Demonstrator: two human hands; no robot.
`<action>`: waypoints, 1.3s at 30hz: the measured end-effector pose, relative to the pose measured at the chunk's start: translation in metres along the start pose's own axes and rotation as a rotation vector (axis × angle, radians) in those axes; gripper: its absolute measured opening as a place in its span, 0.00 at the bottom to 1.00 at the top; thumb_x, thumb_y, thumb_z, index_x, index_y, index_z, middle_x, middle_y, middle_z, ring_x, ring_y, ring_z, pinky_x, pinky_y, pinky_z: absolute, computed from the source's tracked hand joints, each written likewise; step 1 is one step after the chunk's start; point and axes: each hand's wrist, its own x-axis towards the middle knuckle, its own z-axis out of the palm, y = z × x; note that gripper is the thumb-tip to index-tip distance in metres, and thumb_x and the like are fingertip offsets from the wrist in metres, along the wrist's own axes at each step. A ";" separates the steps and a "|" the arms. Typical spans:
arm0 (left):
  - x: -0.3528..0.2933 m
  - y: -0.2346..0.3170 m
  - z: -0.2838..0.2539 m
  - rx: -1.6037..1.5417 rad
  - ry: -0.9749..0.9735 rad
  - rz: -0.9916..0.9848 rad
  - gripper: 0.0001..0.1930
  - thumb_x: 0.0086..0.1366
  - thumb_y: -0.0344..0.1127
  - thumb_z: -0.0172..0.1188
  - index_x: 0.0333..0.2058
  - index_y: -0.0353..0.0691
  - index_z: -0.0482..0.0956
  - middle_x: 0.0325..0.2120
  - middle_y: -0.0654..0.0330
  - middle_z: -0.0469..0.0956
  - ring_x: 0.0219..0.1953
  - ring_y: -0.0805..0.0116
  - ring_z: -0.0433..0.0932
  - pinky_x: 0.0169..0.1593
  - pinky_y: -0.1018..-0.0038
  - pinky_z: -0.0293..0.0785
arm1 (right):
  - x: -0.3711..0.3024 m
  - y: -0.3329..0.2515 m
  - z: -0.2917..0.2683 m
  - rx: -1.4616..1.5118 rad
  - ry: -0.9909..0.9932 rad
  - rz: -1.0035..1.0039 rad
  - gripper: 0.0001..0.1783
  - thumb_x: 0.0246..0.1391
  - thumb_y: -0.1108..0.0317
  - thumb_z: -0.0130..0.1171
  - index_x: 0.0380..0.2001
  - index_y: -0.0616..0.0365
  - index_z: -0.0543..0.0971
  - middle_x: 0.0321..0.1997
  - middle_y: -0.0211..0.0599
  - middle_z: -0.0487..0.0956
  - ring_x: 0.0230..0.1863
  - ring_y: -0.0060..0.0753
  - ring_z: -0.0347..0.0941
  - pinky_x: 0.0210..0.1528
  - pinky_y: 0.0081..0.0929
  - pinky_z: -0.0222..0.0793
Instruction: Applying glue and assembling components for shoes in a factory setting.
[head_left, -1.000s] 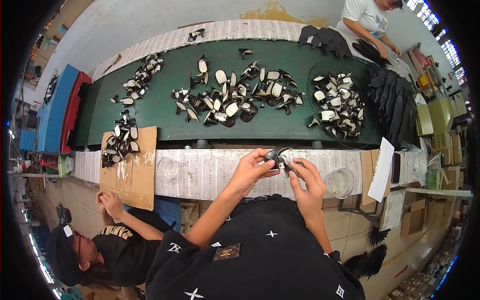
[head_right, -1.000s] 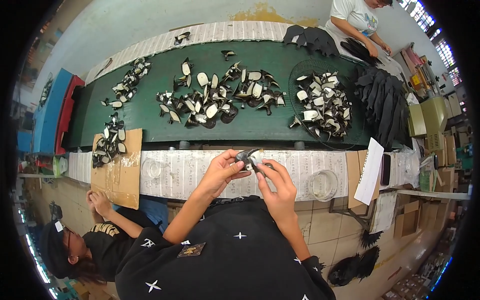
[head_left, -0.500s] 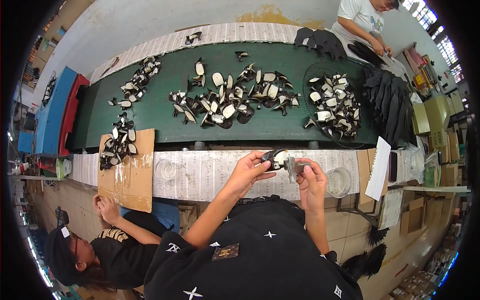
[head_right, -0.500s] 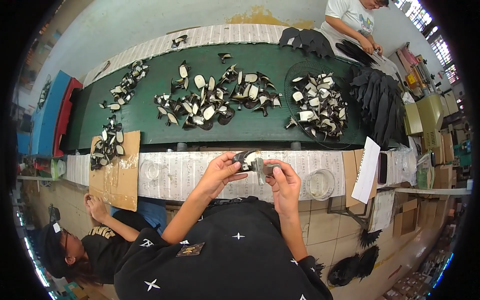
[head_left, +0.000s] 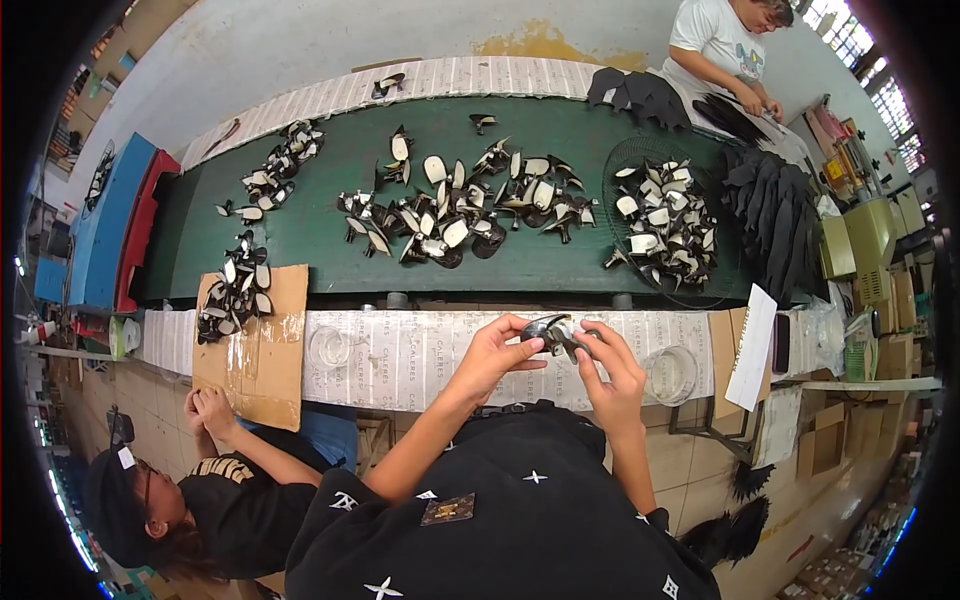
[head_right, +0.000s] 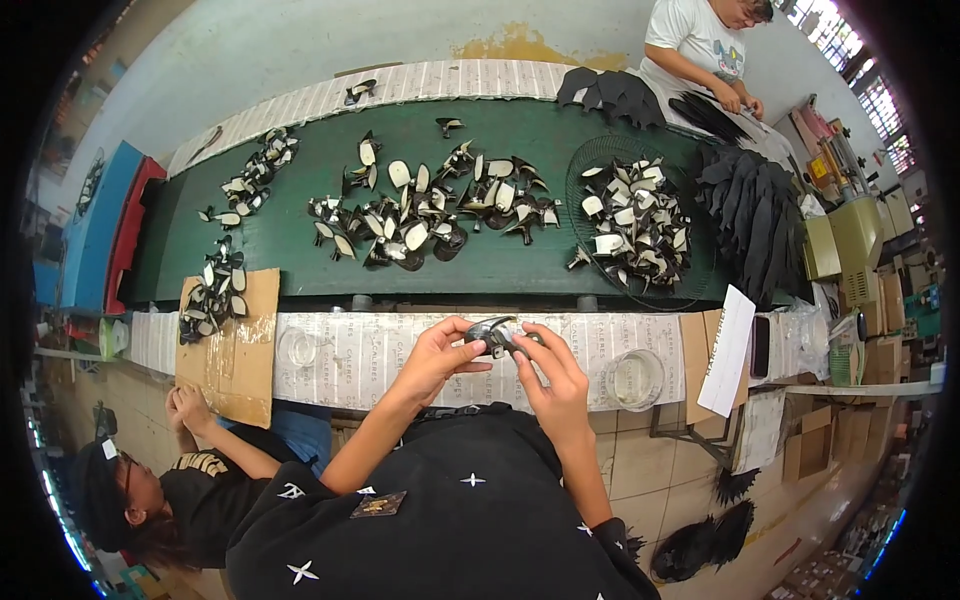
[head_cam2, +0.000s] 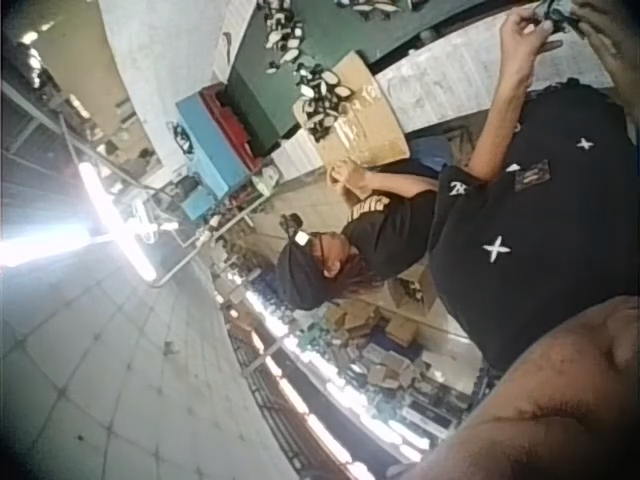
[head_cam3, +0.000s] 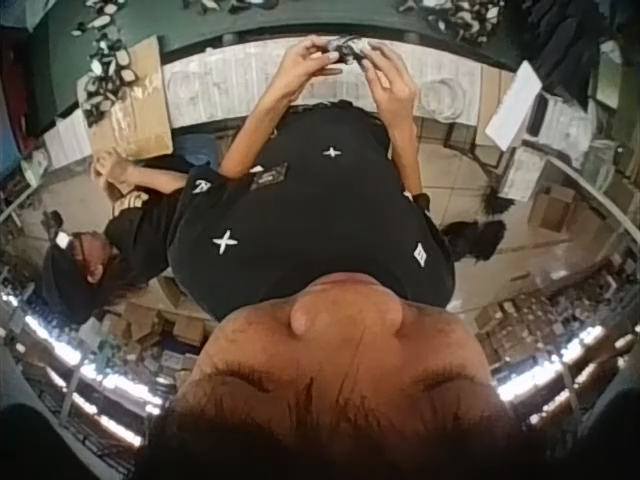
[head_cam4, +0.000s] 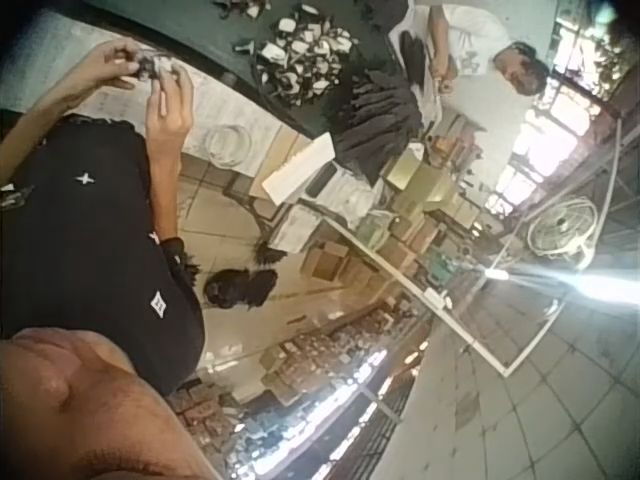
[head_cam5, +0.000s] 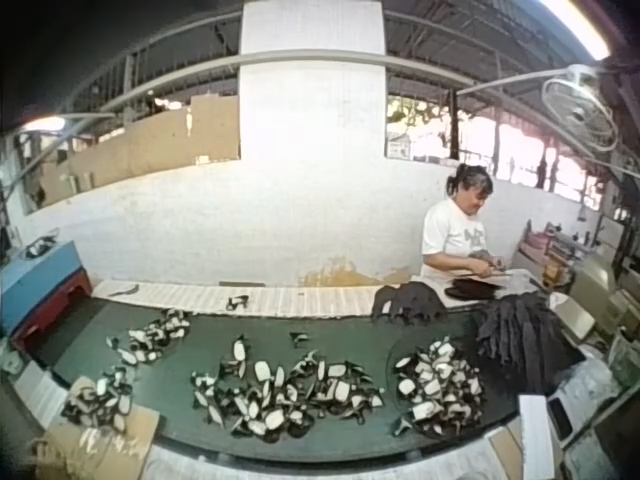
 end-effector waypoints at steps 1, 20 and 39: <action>0.000 0.000 0.000 0.000 0.001 0.001 0.08 0.63 0.26 0.59 0.40 0.39 0.71 0.38 0.61 0.76 0.40 0.75 0.77 0.44 0.71 0.82 | 0.001 0.000 0.001 -0.021 -0.015 -0.015 0.14 0.50 0.79 0.61 0.42 0.63 0.80 0.47 0.44 0.77 0.45 0.40 0.77 0.46 0.31 0.73; 0.003 -0.002 -0.001 0.087 -0.004 -0.001 0.07 0.63 0.26 0.59 0.38 0.37 0.72 0.37 0.61 0.76 0.41 0.73 0.77 0.43 0.70 0.83 | 0.002 0.005 0.004 -0.217 0.070 -0.022 0.12 0.50 0.80 0.60 0.41 0.64 0.79 0.47 0.45 0.77 0.43 0.41 0.77 0.43 0.30 0.74; 0.001 0.000 0.004 0.008 -0.022 -0.065 0.09 0.64 0.27 0.57 0.42 0.38 0.70 0.38 0.61 0.78 0.40 0.74 0.78 0.44 0.68 0.83 | -0.001 -0.003 -0.003 -0.121 0.003 -0.053 0.14 0.50 0.79 0.61 0.42 0.63 0.79 0.46 0.44 0.76 0.42 0.42 0.77 0.42 0.30 0.75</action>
